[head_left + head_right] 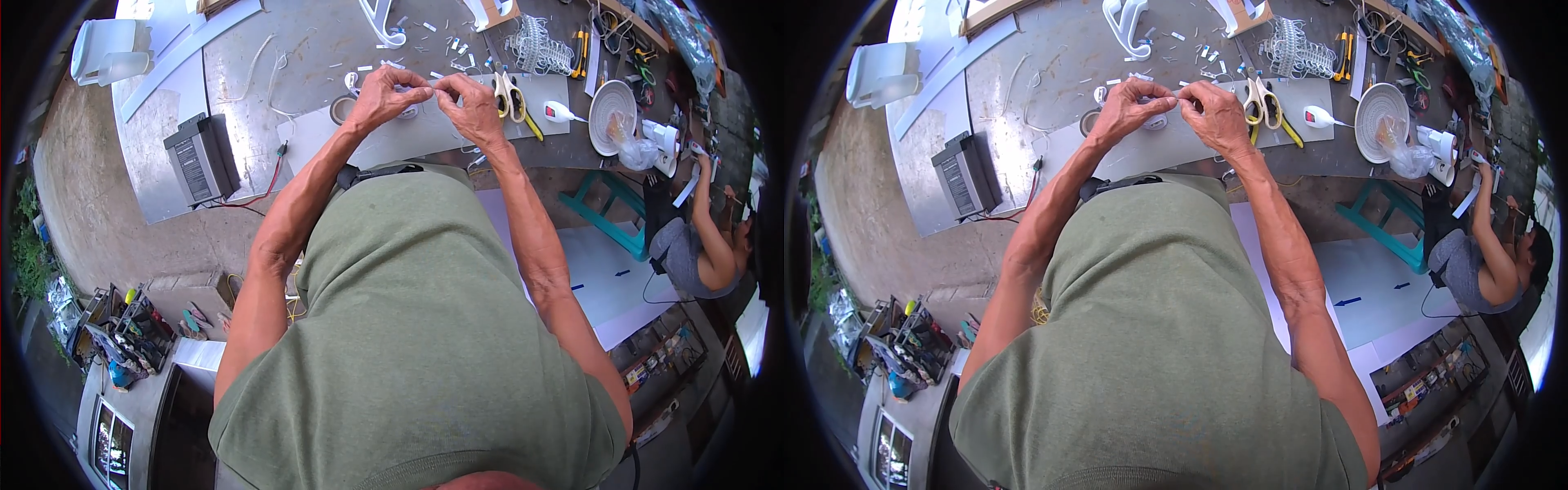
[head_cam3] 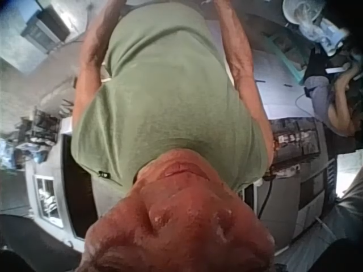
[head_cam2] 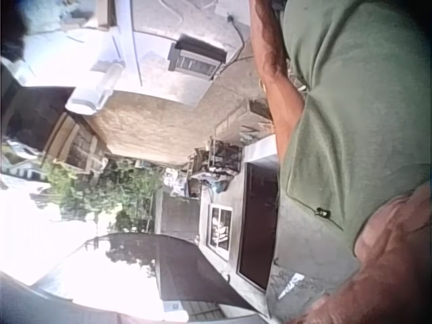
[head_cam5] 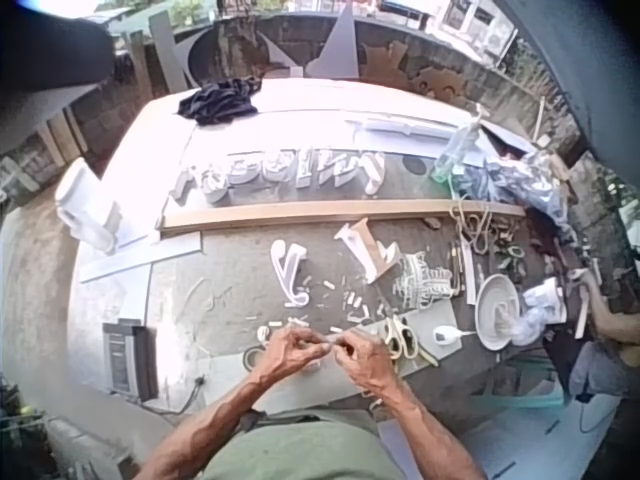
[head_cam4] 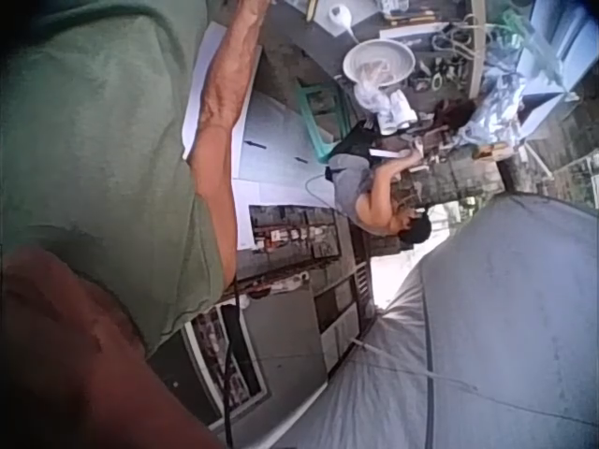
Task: Preparing and wiring LED components for a sign on a workbench.
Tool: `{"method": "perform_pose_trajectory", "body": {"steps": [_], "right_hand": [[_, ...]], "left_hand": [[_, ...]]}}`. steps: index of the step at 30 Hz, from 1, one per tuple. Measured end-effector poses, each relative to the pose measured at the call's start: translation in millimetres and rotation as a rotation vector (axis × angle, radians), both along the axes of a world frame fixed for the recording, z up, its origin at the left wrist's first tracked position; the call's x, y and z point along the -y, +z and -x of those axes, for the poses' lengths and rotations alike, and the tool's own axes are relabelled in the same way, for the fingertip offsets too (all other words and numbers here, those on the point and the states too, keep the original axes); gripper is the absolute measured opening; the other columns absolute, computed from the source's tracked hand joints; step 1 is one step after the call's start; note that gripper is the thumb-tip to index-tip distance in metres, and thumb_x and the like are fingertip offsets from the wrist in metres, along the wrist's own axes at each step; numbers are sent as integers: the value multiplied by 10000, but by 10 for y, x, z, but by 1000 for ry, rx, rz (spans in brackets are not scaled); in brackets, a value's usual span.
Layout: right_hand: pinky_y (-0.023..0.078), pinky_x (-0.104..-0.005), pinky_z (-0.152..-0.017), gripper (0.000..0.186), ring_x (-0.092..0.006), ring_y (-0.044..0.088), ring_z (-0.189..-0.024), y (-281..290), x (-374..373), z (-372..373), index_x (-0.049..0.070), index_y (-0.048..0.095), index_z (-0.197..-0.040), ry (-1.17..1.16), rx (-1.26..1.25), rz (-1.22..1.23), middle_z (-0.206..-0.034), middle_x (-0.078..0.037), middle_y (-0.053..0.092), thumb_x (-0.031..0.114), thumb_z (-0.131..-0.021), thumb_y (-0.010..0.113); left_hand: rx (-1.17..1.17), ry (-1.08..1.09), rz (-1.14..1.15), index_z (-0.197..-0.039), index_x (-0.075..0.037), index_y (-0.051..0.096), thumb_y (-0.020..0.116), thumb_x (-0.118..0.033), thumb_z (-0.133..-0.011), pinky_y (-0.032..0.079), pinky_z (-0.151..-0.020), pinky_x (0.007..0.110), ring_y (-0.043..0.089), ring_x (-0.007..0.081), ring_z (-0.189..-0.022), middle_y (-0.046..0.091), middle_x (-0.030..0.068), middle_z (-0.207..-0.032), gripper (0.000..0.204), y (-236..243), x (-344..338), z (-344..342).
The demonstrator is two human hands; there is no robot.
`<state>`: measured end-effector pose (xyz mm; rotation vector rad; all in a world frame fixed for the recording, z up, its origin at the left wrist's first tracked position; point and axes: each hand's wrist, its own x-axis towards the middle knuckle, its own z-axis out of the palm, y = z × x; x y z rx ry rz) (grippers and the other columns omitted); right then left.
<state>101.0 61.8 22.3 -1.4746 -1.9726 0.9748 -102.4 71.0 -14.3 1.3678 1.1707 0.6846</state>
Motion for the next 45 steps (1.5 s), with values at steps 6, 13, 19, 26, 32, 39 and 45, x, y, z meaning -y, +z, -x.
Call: {"method": "perform_pose_trajectory", "body": {"steps": [6, 13, 19, 26, 32, 39, 45], "right_hand": [[528, -353, -650, 106, -236, 671, -719, -8, -23, 34, 31, 659, -913, 40, 21, -58, -833, -82, 675, 117, -855, 677], [519, -368, -652, 86, -253, 662, -718, -8, -33, 76, 28, 648, -891, 45, 8, -80, -821, -93, 663, 99, -847, 672], [519, -394, -665, 73, -279, 651, -742, -36, -62, 89, 31, 608, -866, 93, 77, -158, -805, -100, 633, 69, -828, 658], [514, -422, -691, 88, -304, 635, -769, 10, -160, 96, 35, 569, -854, 228, 117, -243, -795, -114, 594, 65, -823, 645], [510, -427, -703, 117, -309, 621, -795, -85, -180, 127, 36, 543, -843, 305, 227, -282, -798, -126, 573, 104, -817, 635], [521, -422, -684, 123, -317, 624, -786, -144, -185, 167, 34, 532, -832, 258, 280, -282, -792, -139, 571, 110, -810, 627], [529, -444, -655, 128, -328, 628, -733, -231, -290, 19, 31, 529, -824, 73, 375, -352, -774, -146, 567, 86, -783, 636]], "left_hand": [[29, 19, -8, -923, -30, 761, 786, -289, -840, 449, -611, 250, 558, 65, -670, 671, -1, -751, 273, -85, 9, 5], [45, 43, 7, -901, -23, 746, 774, -233, -827, 443, -618, 261, 549, 72, -686, 659, 3, -748, 225, -58, 1, -3], [52, 18, 100, -919, -8, 743, 765, -223, -835, 454, -632, 258, 562, 73, -704, 667, 14, -760, 233, 3, -20, 0], [97, -2, 81, -927, 7, 742, 750, -197, -848, 480, -657, 263, 582, 77, -723, 680, 28, -778, 218, -30, -39, 32], [-44, 80, 27, -895, -13, 769, 727, -262, -755, 540, -672, 316, 688, 184, -689, 726, 123, -750, 289, -46, 4, -35], [-173, 118, 50, -916, -40, 783, 722, -264, -754, 543, -682, 310, 692, 182, -686, 735, 128, -761, 283, -35, -18, -87], [-215, 125, 24, -918, -44, 787, 724, -257, -761, 547, -676, 305, 687, 173, -671, 737, 118, -753, 272, -48, 12, -128]]}}
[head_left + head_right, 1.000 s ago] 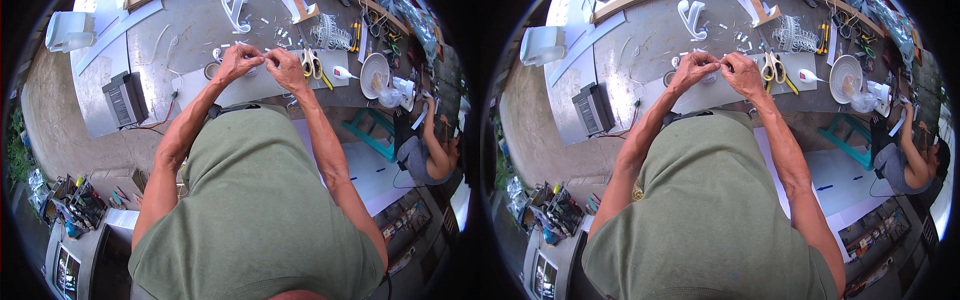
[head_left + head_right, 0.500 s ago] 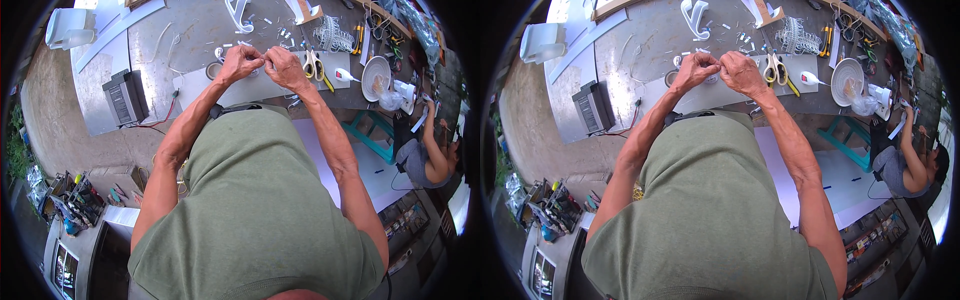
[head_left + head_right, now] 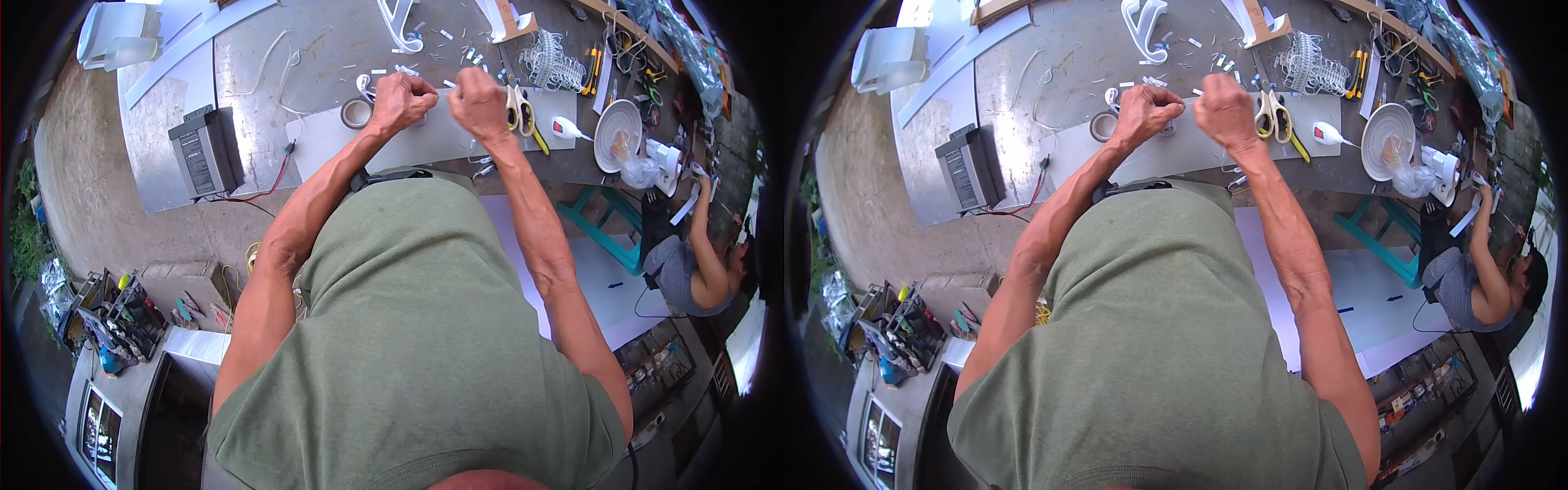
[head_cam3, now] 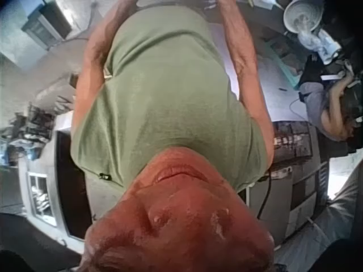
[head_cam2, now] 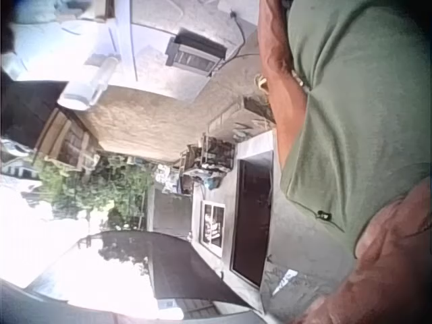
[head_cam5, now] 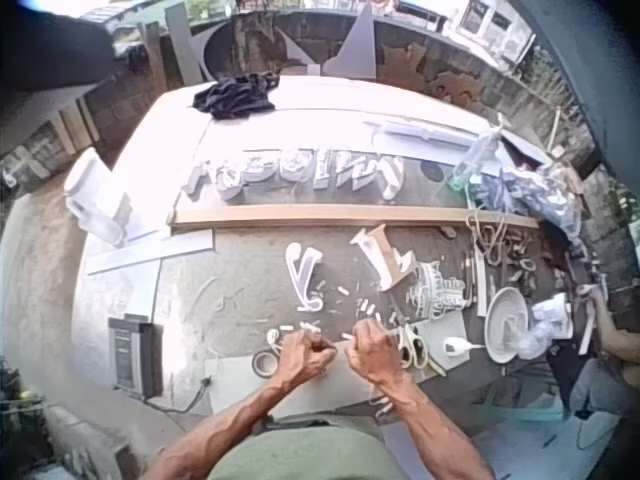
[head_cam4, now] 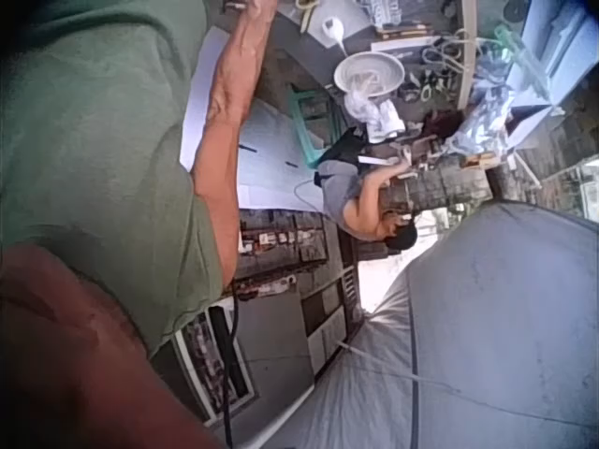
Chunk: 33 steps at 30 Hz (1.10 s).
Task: Preparing and wiring LED components for a sign on a workbench.
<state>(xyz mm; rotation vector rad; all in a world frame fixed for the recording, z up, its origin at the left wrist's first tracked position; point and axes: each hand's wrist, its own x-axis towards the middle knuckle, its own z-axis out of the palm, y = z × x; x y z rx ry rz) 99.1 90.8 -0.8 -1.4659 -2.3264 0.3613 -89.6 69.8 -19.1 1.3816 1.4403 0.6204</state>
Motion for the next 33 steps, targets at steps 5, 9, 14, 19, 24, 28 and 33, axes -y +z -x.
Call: {"method": "perform_pose_trajectory", "body": {"steps": [5, 9, 14, 19, 24, 28, 33], "right_hand": [[540, -433, -689, 73, -335, 669, -791, 356, -319, -550, 37, 576, -898, -301, -36, 124, -843, -148, 653, 47, -827, 592], [546, -397, -688, 141, -307, 688, -786, 299, -76, -336, 34, 639, -984, -306, -145, 64, -898, -137, 690, 86, -853, 625], [548, -355, -679, 261, -240, 692, -745, 377, 390, 31, 28, 661, -1062, -200, -403, 483, -939, -123, 707, 184, -860, 715], [543, -342, -677, 279, -210, 694, -732, 313, 470, 195, 18, 685, -1025, -174, -398, 482, -864, -111, 718, 203, -833, 768], [538, -353, -673, 206, -226, 689, -700, 177, 439, 154, 15, 683, -1011, -211, -493, 491, -815, -124, 710, 141, -853, 727], [530, -365, -673, 126, -247, 685, -730, 187, 383, 99, 24, 676, -981, -181, -433, 421, -835, -127, 693, 88, -872, 676], [521, -385, -700, 86, -273, 666, -783, 182, 329, 48, 35, 669, -947, -92, -342, 318, -852, -114, 669, 81, -875, 668]], "left_hand": [[274, 160, 154, -958, -11, 772, 721, -235, -804, 541, -676, 287, 662, 140, -685, 742, 96, -800, 277, -20, -25, 31], [194, 137, 157, -932, -7, 763, 739, -222, -814, 504, -681, 247, 627, 94, -714, 723, 48, -798, 247, 21, -22, 2], [140, 130, 77, -898, 1, 754, 729, -223, -806, 496, -652, 263, 626, 104, -695, 719, 54, -775, 244, 1, -20, -30], [71, 151, 106, -876, 8, 753, 734, -238, -789, 508, -657, 279, 636, 116, -693, 724, 80, -766, 262, 52, -28, -47], [108, 135, 101, -904, 6, 750, 723, -232, -808, 516, -687, 276, 650, 123, -725, 728, 81, -795, 258, 16, -26, -37], [364, 52, 121, -1032, 2, 729, 712, -239, -885, 516, -734, 274, 657, 125, -811, 727, 62, -891, 283, -19, -20, 32], [381, -130, 121, -1090, -7, 716, 719, -273, -917, 505, -731, 265, 625, 97, -830, 711, 38, -914, 317, 6, -37, 171]]}}
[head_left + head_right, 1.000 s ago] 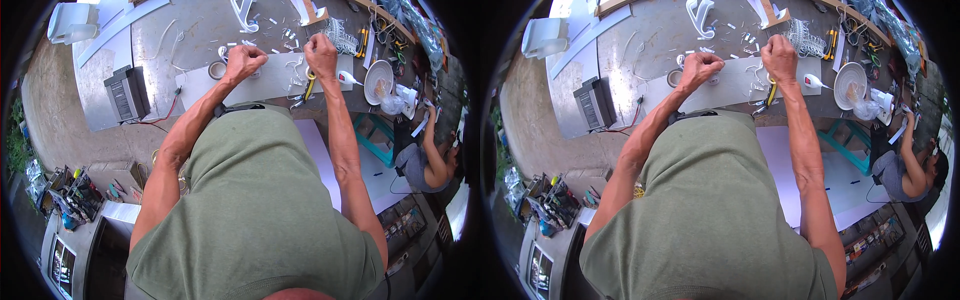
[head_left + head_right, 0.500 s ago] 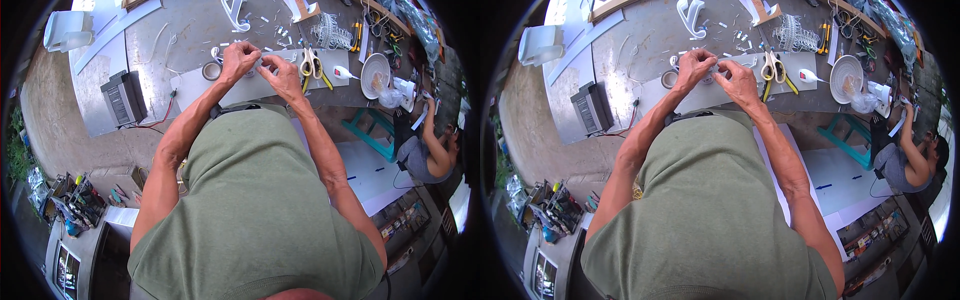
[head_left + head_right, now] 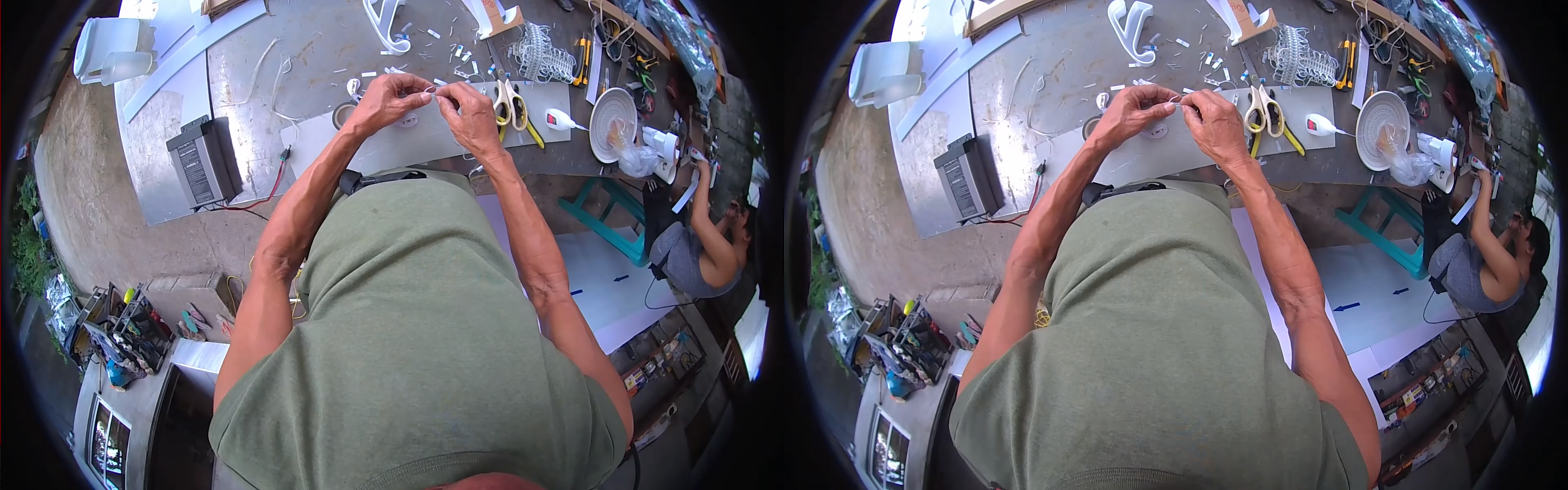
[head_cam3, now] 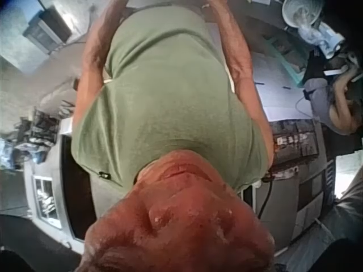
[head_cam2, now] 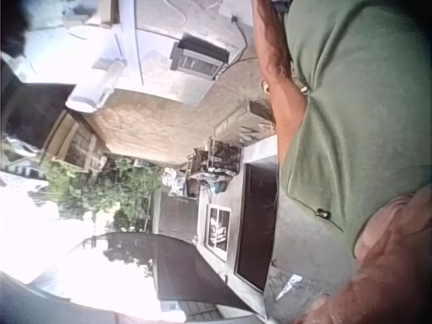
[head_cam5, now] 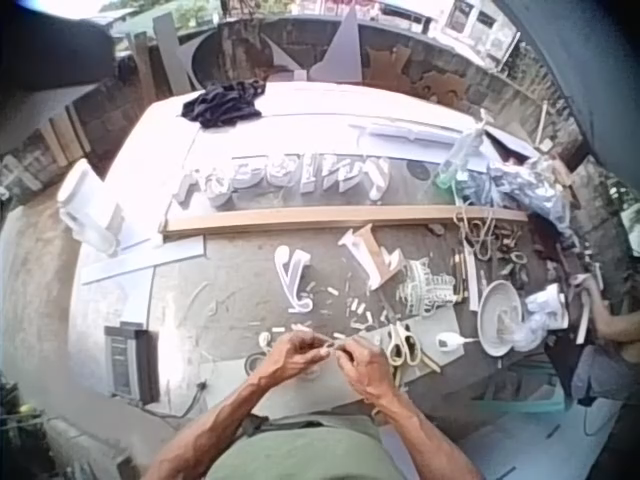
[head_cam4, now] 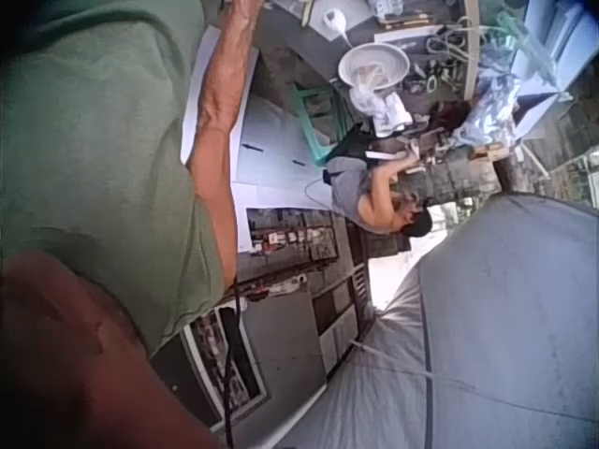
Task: Preparing and wiring LED components for a sign on a workbench.
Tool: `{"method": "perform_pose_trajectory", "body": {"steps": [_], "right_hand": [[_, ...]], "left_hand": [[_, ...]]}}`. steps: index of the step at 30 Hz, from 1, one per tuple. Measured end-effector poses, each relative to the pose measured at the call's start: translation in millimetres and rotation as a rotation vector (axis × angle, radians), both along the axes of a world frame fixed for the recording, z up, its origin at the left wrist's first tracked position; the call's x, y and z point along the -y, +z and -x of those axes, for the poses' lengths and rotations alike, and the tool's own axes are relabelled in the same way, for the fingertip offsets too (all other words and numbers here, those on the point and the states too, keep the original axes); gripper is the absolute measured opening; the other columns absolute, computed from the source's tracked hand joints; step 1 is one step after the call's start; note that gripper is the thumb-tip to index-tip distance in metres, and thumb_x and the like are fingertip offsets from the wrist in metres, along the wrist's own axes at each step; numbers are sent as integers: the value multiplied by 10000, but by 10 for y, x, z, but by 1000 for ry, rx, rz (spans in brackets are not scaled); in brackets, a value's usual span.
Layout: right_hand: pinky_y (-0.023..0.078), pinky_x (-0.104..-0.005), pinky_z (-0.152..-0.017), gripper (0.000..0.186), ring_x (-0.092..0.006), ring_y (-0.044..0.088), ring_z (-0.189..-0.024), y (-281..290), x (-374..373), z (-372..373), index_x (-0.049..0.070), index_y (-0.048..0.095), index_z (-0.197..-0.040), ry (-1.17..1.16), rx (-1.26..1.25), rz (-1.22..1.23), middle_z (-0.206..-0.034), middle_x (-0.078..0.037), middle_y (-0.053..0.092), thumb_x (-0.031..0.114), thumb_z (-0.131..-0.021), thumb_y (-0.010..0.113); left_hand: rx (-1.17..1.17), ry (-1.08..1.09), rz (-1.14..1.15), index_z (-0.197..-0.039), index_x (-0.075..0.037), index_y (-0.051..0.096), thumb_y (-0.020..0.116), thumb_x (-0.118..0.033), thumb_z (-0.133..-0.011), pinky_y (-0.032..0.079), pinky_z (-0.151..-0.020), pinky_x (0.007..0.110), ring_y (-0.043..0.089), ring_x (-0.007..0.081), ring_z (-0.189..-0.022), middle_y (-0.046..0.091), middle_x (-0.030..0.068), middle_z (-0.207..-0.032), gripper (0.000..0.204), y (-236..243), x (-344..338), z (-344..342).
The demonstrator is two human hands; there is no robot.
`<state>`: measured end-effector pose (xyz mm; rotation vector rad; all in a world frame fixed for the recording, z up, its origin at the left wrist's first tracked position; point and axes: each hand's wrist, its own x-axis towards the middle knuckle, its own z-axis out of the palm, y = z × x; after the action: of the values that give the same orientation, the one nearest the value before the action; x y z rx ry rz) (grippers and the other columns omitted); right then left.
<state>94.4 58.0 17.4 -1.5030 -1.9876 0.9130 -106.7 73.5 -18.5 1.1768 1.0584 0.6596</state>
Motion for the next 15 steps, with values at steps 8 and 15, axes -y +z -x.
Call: {"method": "perform_pose_trajectory", "body": {"steps": [8, 15], "right_hand": [[531, -359, -677, 123, -234, 664, -731, 4, -30, 24, 39, 691, -960, -9, -22, 20, -847, -95, 684, 86, -846, 703], [530, -324, -642, 147, -176, 640, -673, 10, -5, 28, 35, 703, -975, -32, -21, 35, -827, -76, 687, 77, -835, 699]], "left_hand": [[-76, -14, 17, -1011, -9, 737, 738, -282, -897, 488, -681, 263, 590, 82, -749, 691, 22, -824, 297, -3, -5, -7], [-137, 9, -5, -966, -2, 732, 736, -292, -859, 446, -622, 263, 539, 84, -689, 649, 13, -763, 309, 65, -9, -26]]}}
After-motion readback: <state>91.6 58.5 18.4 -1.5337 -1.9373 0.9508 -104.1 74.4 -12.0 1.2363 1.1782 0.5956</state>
